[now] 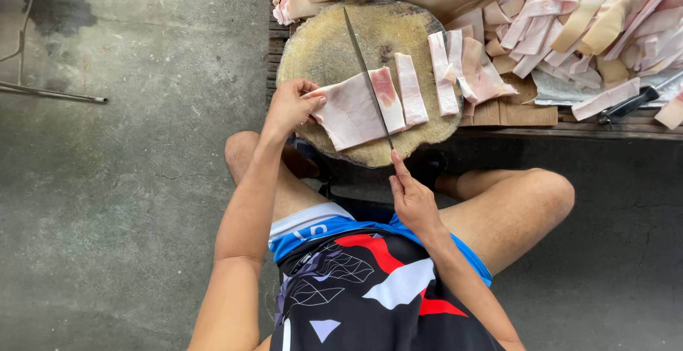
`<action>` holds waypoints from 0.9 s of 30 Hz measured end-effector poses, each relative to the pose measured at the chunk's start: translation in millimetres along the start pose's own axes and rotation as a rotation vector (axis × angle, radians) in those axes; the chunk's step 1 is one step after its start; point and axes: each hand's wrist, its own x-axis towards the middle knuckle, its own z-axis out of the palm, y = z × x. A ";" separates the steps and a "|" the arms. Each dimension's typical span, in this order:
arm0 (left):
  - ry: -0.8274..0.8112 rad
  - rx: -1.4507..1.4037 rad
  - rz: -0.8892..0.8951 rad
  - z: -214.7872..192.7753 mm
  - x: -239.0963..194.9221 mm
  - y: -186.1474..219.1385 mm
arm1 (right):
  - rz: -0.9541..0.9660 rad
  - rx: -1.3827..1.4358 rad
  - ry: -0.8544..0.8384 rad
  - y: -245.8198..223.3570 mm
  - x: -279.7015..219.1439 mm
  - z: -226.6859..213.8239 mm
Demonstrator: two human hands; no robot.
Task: The person sits cross-legged on the ground and uses a large knife to cut sheets of pork skin into strips on a round wooden cutting board. The person repeatedly slices the skin and moves the cut pieces to a pile on a nearby table.
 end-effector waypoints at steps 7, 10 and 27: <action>0.016 -0.096 0.074 5.1 9.6 -17.7 | -0.046 0.303 0.007 -43.7 -10.2 -65.2; 0.005 -0.143 0.087 7.0 8.6 -30.3 | -0.450 0.513 0.112 -56.6 -30.0 -86.3; 0.043 -0.299 0.113 12.4 4.8 -28.5 | 0.551 0.686 -0.285 40.5 -4.3 -31.6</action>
